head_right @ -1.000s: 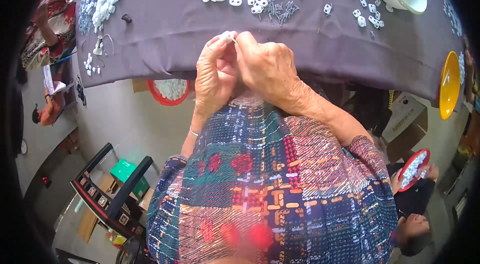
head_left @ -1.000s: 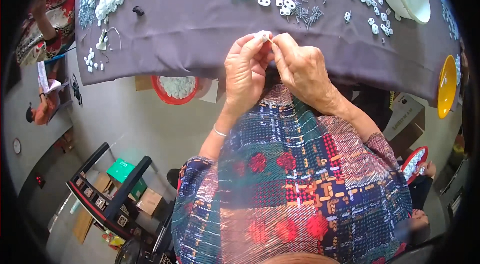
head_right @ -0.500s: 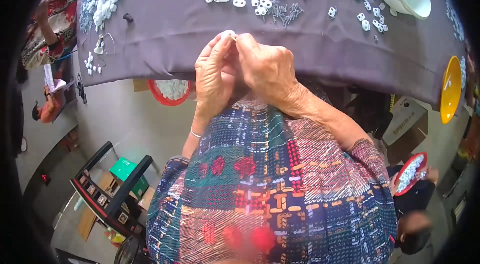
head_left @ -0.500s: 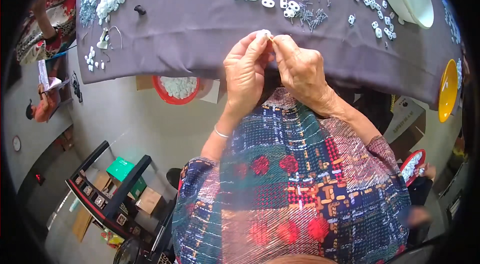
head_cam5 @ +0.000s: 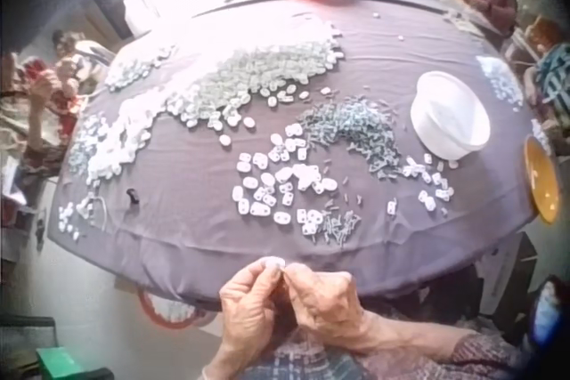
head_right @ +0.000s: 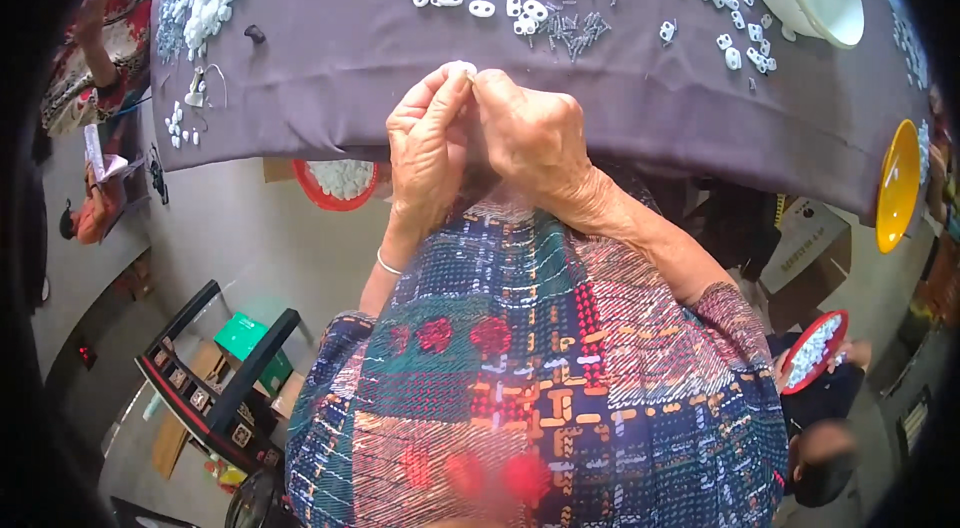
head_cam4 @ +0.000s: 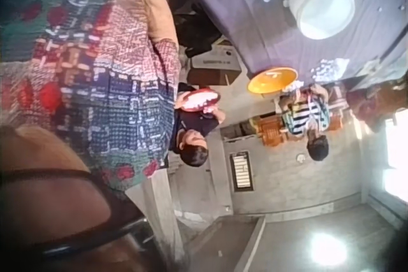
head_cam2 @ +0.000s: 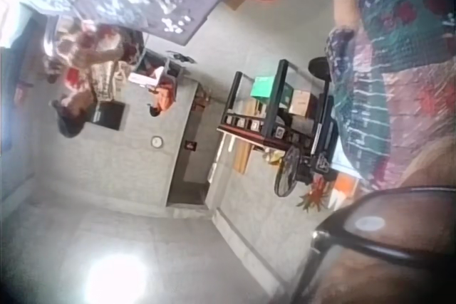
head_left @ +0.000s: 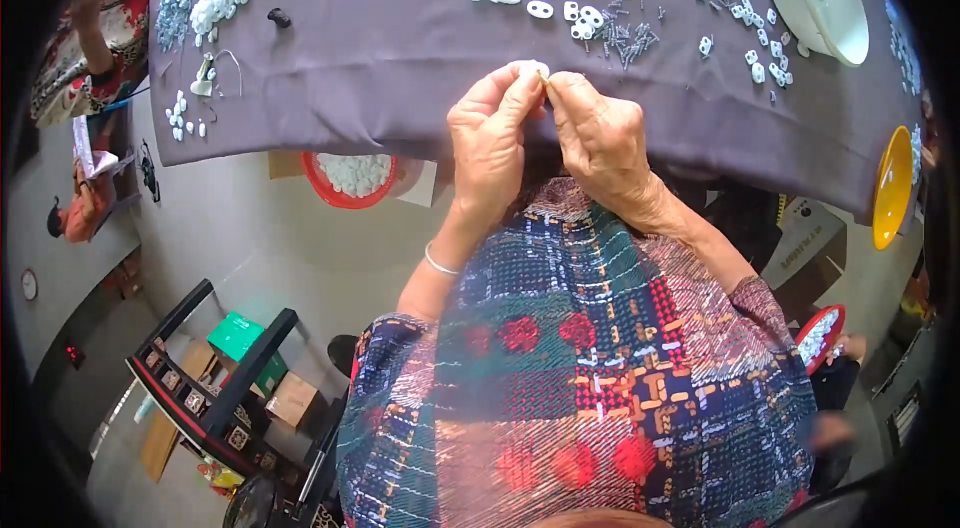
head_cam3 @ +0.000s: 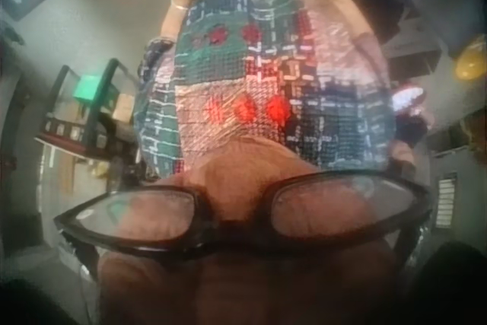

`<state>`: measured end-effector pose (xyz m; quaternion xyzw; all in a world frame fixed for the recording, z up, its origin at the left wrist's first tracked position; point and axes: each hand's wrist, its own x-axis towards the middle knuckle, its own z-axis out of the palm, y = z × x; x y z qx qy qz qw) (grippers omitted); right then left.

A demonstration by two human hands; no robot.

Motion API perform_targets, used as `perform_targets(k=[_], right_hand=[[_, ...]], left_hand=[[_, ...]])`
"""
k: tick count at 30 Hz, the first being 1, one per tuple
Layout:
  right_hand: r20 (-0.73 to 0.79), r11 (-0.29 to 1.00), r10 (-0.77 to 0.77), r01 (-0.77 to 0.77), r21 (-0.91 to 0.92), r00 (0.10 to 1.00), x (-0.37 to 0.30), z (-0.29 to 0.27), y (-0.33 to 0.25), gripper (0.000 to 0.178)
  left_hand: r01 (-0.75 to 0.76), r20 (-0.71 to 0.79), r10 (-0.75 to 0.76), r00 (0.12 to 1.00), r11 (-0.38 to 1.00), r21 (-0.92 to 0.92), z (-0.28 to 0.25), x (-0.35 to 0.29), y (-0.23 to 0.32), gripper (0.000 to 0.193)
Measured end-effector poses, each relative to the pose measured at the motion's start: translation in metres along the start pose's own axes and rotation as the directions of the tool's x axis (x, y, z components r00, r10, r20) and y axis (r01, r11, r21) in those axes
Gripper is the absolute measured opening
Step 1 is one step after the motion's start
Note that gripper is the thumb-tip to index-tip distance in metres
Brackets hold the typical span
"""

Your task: The person pokes holes in small plastic components with a wooden stick, then inserts small springs into the plastic pieces and joins them together by hand.

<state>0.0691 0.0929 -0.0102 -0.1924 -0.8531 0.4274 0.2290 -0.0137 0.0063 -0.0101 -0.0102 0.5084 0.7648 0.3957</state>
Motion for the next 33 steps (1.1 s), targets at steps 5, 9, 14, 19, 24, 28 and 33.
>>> perform_targets(k=[5, 9, 14, 19, 24, 28, 33], right_hand=[[-0.021, 1.0, -0.013, 0.013, 0.021, 1.0, 0.003, 0.002, 0.002, 0.014], [0.008, 1.0, 0.023, -0.023, 0.005, 1.0, 0.003, 0.001, 0.003, 0.014], [-0.043, 0.995, -0.025, 0.02, -0.101, 0.999, -0.007, -0.019, 0.007, 0.017], [-0.143, 0.924, -0.112, 0.051, -0.378, 0.983, -0.006, -0.051, 0.031, 0.017], [-0.171, 0.778, -0.07, -0.054, -0.626, 0.983, -0.02, -0.065, 0.055, 0.018], [-0.279, 0.763, -0.104, -0.103, -0.638, 0.955, -0.018, -0.066, 0.056, 0.019], [-0.15, 0.992, -0.088, 0.074, -0.102, 0.985, 0.002, -0.054, 0.035, 0.014]], left_hand=[[-0.013, -0.019, 0.014, 1.0, 0.999, 0.053, 0.003, 0.001, -0.001, 0.014], [-0.067, -0.038, 0.068, 0.997, 0.998, 0.006, 0.001, 0.006, -0.004, 0.014], [-0.08, -0.038, 0.081, 0.996, 0.997, 0.023, -0.003, 0.012, 0.002, 0.013], [-0.066, -0.029, 0.069, 0.997, 0.992, 0.103, -0.009, 0.006, 0.01, 0.011], [0.047, 0.04, -0.05, 0.998, 0.996, 0.071, -0.006, 0.007, 0.006, 0.017], [0.092, 0.018, -0.095, 0.995, 0.99, 0.107, 0.001, 0.001, 0.004, 0.023], [0.063, -0.007, -0.063, 0.998, 0.977, 0.201, 0.008, -0.01, 0.006, 0.023]])
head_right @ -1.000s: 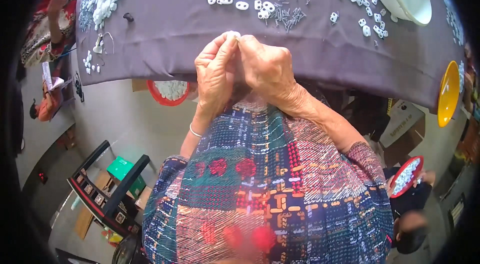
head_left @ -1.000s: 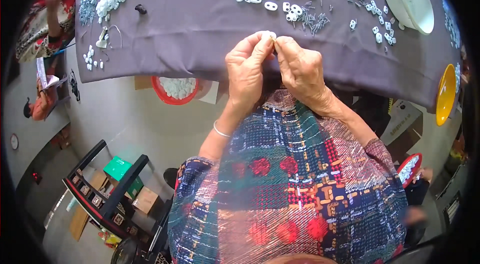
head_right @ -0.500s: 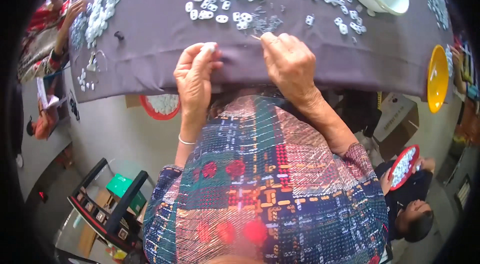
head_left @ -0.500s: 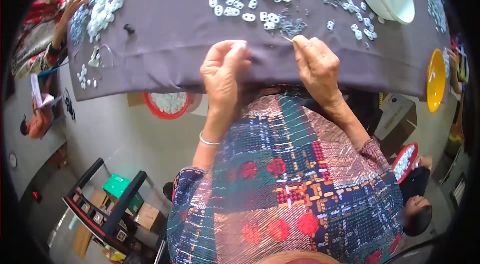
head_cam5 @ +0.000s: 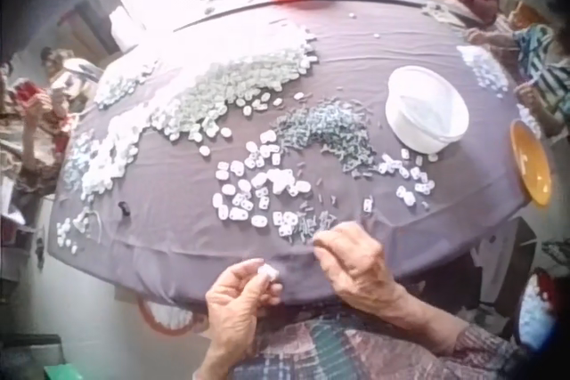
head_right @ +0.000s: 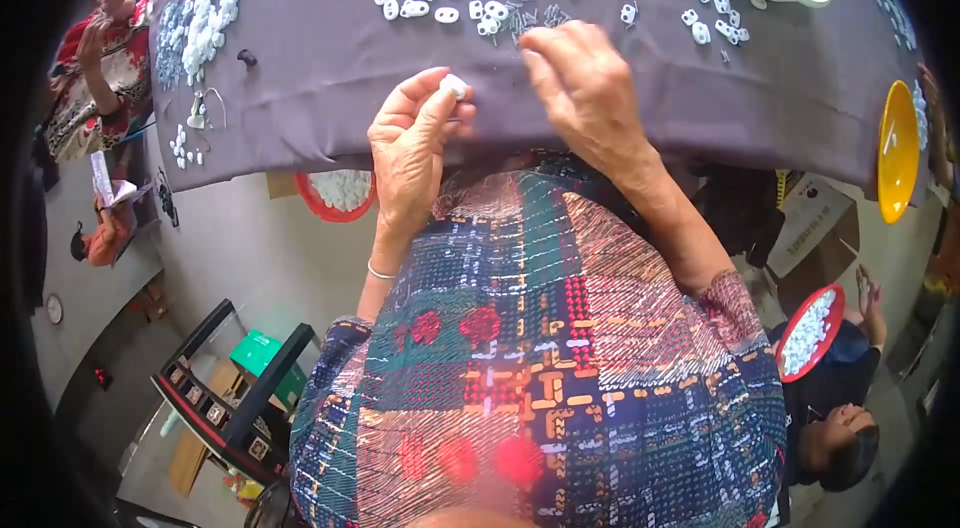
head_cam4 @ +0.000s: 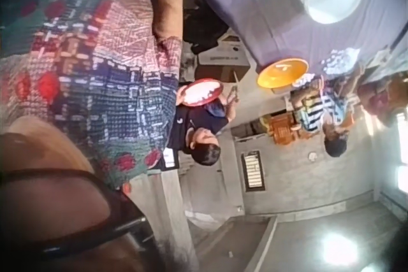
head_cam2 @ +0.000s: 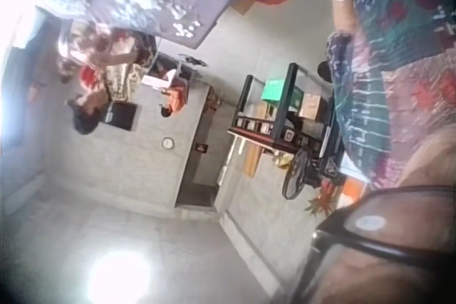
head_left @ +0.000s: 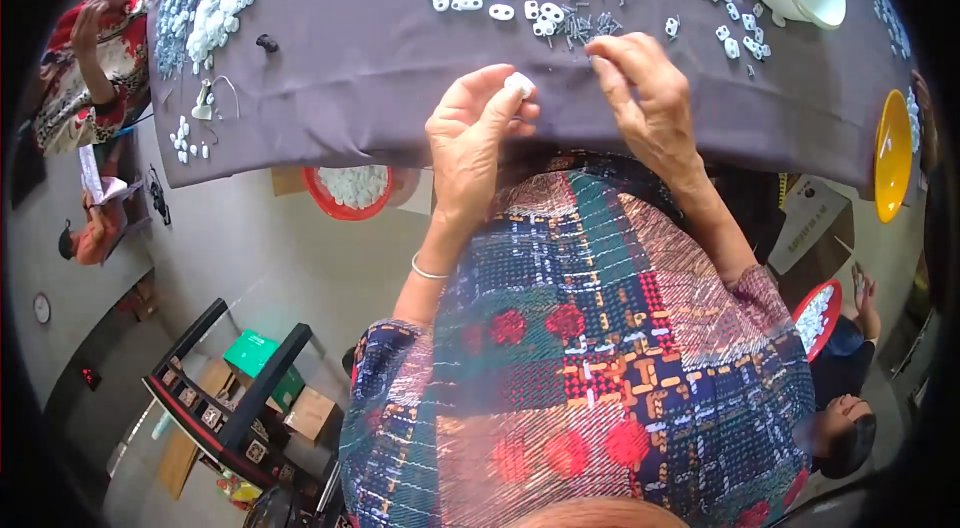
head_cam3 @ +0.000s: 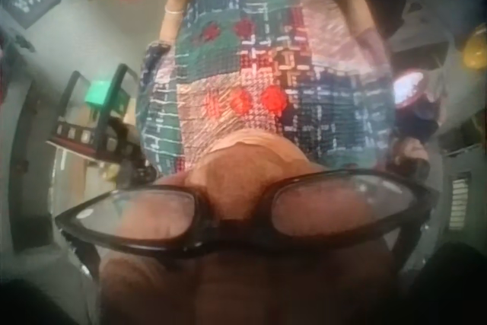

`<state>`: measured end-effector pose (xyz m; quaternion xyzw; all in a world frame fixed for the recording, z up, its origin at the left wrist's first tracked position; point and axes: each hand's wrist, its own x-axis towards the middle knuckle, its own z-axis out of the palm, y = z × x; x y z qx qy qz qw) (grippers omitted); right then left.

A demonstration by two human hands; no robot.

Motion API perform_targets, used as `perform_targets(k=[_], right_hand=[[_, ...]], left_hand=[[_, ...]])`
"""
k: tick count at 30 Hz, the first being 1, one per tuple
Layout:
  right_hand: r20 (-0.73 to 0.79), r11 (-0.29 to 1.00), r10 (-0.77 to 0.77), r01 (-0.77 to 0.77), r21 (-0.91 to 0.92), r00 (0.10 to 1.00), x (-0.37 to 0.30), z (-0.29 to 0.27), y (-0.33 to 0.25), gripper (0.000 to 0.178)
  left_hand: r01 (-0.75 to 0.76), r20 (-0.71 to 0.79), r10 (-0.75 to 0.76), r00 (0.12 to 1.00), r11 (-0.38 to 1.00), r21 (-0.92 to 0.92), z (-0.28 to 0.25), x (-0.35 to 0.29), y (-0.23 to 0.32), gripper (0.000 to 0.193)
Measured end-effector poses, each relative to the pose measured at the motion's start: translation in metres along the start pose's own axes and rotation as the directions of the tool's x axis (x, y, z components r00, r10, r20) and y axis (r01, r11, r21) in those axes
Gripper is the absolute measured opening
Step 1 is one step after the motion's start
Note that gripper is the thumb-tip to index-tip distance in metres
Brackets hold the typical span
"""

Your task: The person pokes holes in small plastic components with a wooden stick, then inserts small springs into the plastic pieces and joins them together by hand.

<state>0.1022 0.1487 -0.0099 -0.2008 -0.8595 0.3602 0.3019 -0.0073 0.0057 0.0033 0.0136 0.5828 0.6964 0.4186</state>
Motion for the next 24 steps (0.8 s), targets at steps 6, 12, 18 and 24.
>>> perform_targets(k=[6, 12, 18, 24], right_hand=[[0.271, 0.958, 0.058, -0.13, 0.257, 0.961, 0.012, 0.017, -0.013, 0.017], [0.367, 0.954, -0.083, -0.033, 0.299, 0.926, 0.008, 0.029, -0.002, 0.017], [0.455, 0.946, -0.138, -0.019, 0.323, 0.88, 0.015, 0.025, -0.002, 0.015], [0.332, 0.972, -0.094, 0.014, 0.236, 0.939, 0.014, 0.015, -0.015, 0.02]], left_hand=[[-0.08, 0.04, 0.076, 0.996, 0.99, 0.112, 0.002, -0.007, 0.0, 0.016], [0.024, 0.108, -0.026, 0.994, 0.999, 0.022, -0.002, -0.01, 0.002, 0.013], [0.04, 0.182, -0.066, 0.981, 0.988, 0.146, -0.009, -0.009, 0.008, 0.011], [0.214, 0.143, -0.185, 0.972, 0.953, -0.217, -0.014, -0.005, -0.006, 0.016]])
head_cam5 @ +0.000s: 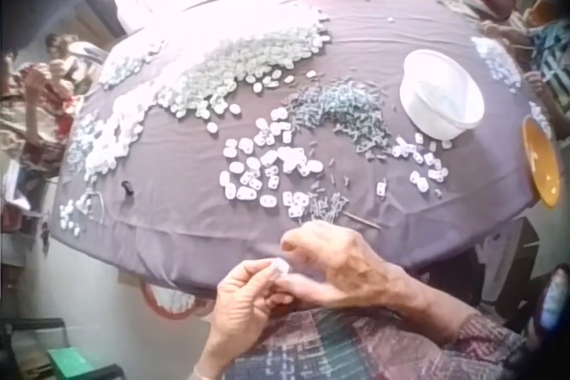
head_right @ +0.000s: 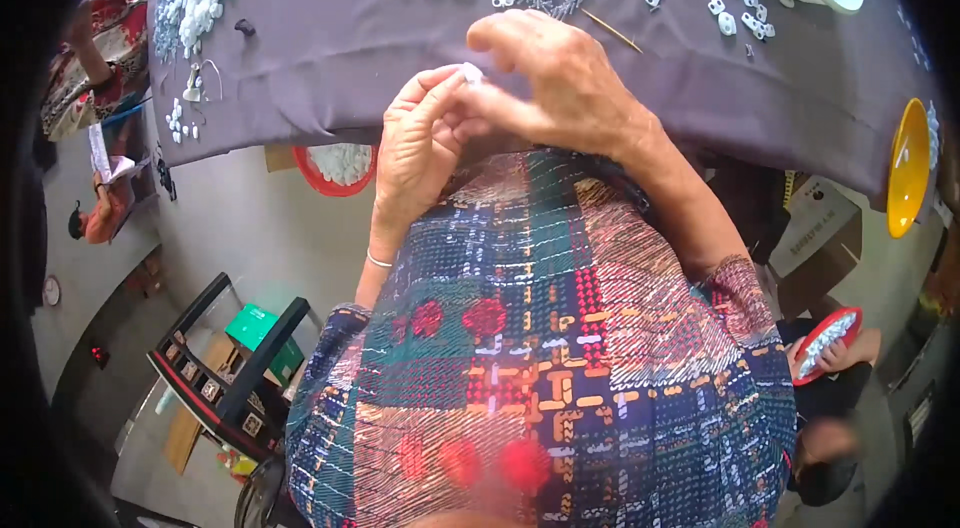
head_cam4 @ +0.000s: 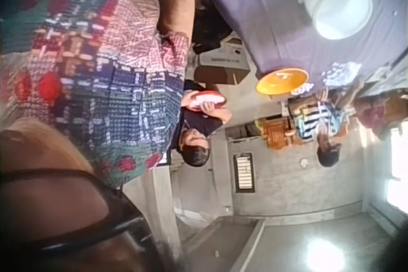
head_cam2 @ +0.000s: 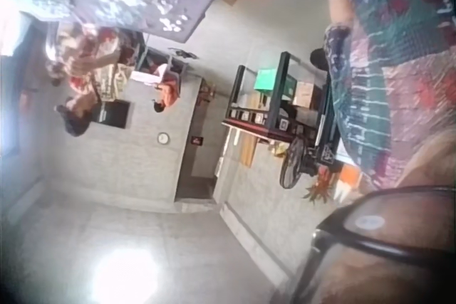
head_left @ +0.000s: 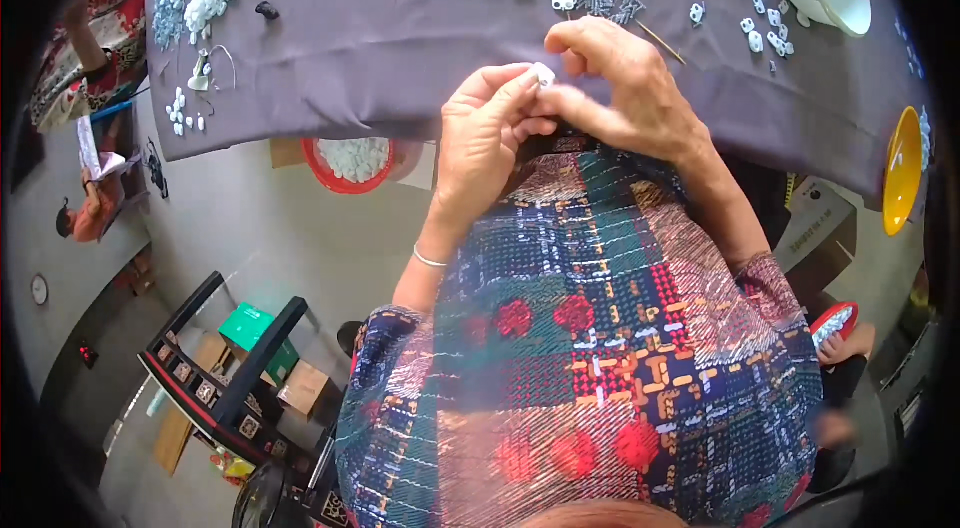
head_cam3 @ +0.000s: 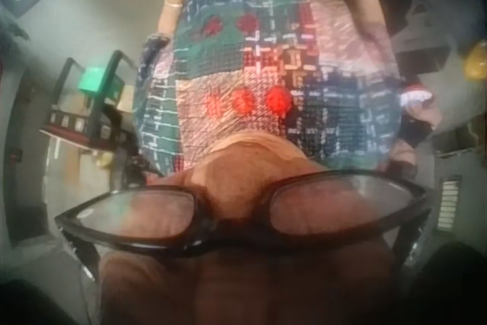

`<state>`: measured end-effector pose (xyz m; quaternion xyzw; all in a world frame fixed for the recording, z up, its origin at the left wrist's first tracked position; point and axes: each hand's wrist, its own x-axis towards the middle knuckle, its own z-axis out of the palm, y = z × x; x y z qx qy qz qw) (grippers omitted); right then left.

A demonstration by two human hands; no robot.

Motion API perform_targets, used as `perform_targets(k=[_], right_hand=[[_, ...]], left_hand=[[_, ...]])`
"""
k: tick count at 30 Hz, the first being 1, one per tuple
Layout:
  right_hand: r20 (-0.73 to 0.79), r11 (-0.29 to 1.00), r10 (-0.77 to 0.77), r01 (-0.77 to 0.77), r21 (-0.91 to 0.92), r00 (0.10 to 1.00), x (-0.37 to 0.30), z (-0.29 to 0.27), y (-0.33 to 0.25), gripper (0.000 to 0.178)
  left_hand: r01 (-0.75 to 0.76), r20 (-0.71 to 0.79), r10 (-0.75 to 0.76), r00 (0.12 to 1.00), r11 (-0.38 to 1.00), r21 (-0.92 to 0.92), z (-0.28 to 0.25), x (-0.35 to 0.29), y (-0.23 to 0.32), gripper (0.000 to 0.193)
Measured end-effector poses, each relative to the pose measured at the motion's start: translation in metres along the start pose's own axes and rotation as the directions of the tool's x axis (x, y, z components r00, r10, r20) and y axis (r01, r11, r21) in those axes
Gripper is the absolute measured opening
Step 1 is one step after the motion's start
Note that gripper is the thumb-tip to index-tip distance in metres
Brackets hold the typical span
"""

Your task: The person pokes holes in small plastic components with a wooden stick, then inserts small springs into the plastic pieces and joins them together by hand.

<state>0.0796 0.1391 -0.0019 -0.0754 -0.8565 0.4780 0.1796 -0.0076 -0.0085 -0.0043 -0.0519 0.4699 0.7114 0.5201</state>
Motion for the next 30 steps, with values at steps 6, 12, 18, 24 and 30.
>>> perform_targets(k=[6, 12, 18, 24, 30], right_hand=[[-0.063, 0.972, -0.031, 0.016, -0.233, 0.998, -0.015, 0.015, -0.001, 0.028], [-0.024, 0.996, 0.04, -0.041, -0.073, 0.999, -0.017, 0.013, 0.003, 0.026], [0.022, 0.996, 0.059, -0.058, -0.064, 0.998, -0.017, 0.011, 0.003, 0.027], [0.029, 0.939, 0.187, -0.187, 0.287, 0.982, -0.014, 0.008, -0.001, 0.029], [0.097, 0.879, 0.182, -0.206, 0.43, 0.978, -0.013, 0.003, 0.008, 0.022]], left_hand=[[0.02, 0.002, -0.02, 1.0, 0.998, -0.055, 0.003, 0.0, -0.003, 0.016], [0.031, -0.02, -0.032, 0.999, 0.996, -0.078, -0.002, 0.001, -0.005, 0.015], [0.031, -0.027, -0.031, 0.999, 1.0, 0.003, -0.001, -0.003, -0.003, 0.015], [0.083, 0.007, -0.083, 0.997, 0.986, -0.144, -0.002, 0.003, -0.001, 0.015], [0.154, 0.063, -0.143, 0.988, 0.962, -0.226, 0.001, 0.003, 0.001, 0.014]])
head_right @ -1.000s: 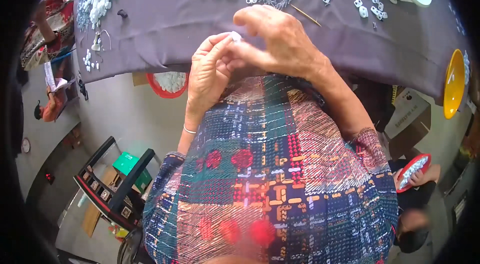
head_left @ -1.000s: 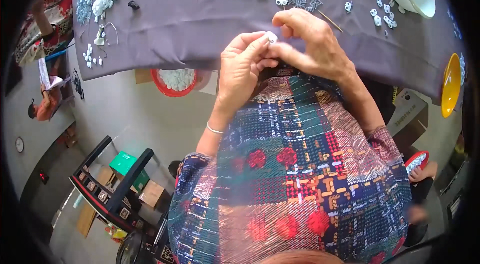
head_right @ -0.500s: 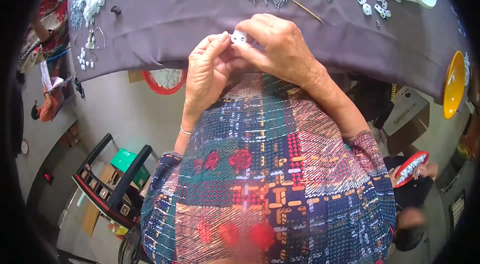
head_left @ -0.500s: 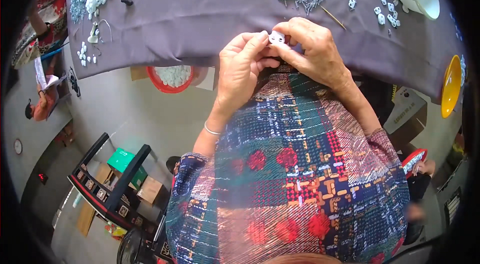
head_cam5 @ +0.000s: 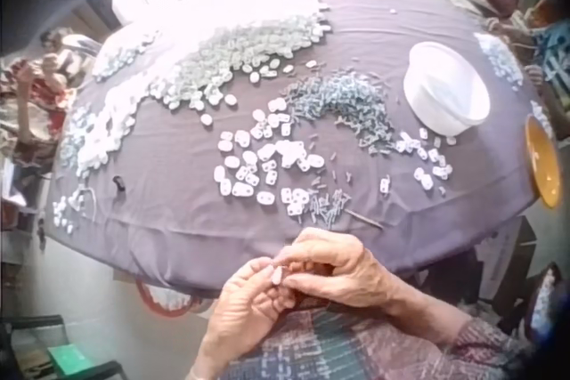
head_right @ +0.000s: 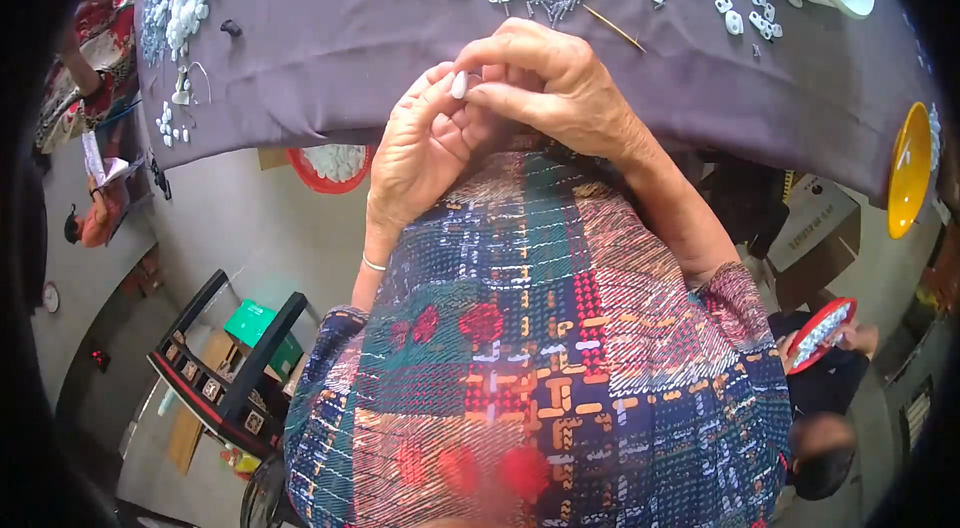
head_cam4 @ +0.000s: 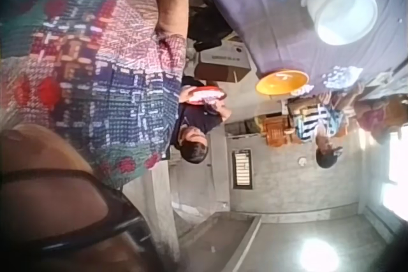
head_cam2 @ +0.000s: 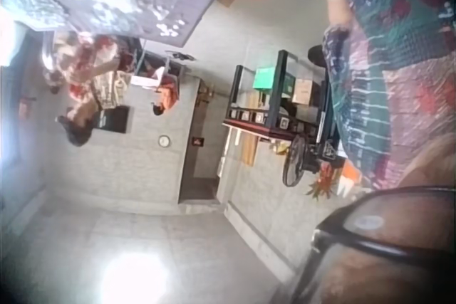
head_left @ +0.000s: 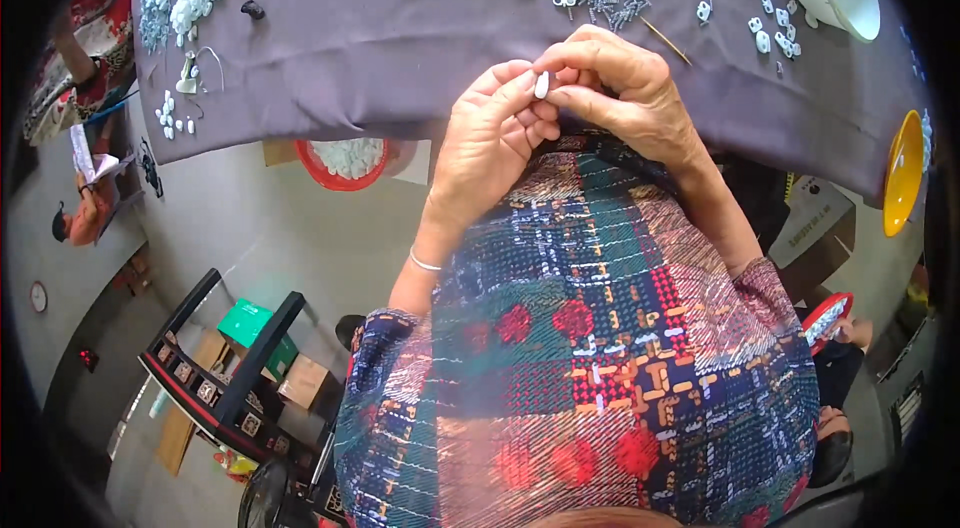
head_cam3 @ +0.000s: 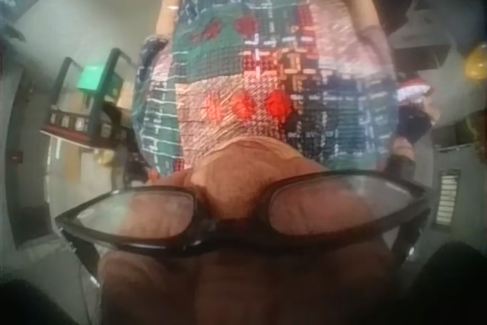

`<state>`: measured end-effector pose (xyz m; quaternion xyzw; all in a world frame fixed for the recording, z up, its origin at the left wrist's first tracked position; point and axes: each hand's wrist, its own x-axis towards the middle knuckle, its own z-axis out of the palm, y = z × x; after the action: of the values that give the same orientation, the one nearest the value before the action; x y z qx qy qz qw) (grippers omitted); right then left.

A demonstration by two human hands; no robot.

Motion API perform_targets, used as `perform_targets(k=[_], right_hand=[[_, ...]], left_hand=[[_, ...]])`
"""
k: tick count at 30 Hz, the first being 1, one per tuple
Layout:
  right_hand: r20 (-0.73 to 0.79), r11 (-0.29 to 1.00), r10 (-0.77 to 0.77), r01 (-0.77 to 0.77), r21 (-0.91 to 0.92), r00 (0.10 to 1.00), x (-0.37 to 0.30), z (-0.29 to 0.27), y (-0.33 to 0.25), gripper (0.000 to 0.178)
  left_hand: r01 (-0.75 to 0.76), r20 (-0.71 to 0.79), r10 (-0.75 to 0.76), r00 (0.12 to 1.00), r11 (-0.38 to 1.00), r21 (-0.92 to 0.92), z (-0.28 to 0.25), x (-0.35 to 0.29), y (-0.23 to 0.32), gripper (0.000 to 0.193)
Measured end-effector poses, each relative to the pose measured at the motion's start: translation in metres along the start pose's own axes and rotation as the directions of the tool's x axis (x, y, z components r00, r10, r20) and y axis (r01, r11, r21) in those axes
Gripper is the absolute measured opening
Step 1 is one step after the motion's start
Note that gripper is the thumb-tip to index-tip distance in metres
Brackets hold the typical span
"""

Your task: The person pokes holes in small plastic components with a wooden stick, then inserts small springs into the plastic pieces and joins them together by hand.

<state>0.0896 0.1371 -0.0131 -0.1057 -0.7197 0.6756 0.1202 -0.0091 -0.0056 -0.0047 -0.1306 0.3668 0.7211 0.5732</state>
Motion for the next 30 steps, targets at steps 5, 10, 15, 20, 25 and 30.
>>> perform_targets(k=[5, 10, 15, 20, 25, 30], right_hand=[[-0.002, 0.981, 0.039, -0.038, 0.193, 0.999, 0.003, 0.0, 0.003, 0.012], [0.0, 0.979, 0.11, -0.108, 0.17, 0.994, 0.002, 0.001, -0.002, 0.009], [-0.055, 0.899, 0.365, -0.336, 0.279, 0.93, 0.003, 0.003, -0.017, 0.011], [-0.097, 0.891, 0.416, -0.384, 0.241, 0.904, 0.003, 0.005, -0.017, 0.017], [-0.115, 0.893, 0.43, -0.403, 0.199, 0.895, 0.004, 0.007, -0.016, 0.017], [-0.114, 0.908, 0.404, -0.382, 0.172, 0.908, 0.004, 0.009, -0.016, 0.016]], left_hand=[[0.02, 0.036, -0.02, 0.999, 1.0, 0.013, 0.001, 0.0, 0.001, 0.013], [0.024, 0.038, -0.025, 0.999, 0.999, 0.03, 0.001, -0.005, 0.0, 0.014], [-0.058, -0.021, 0.061, 0.998, 0.992, 0.116, 0.006, -0.01, 0.004, 0.016], [-0.137, -0.035, 0.164, 0.986, 0.911, 0.389, 0.007, -0.011, 0.005, 0.018], [-0.133, -0.053, 0.17, 0.984, 0.899, 0.417, 0.004, -0.009, 0.005, 0.018], [-0.129, -0.065, 0.175, 0.983, 0.889, 0.439, 0.004, -0.006, 0.004, 0.017]])
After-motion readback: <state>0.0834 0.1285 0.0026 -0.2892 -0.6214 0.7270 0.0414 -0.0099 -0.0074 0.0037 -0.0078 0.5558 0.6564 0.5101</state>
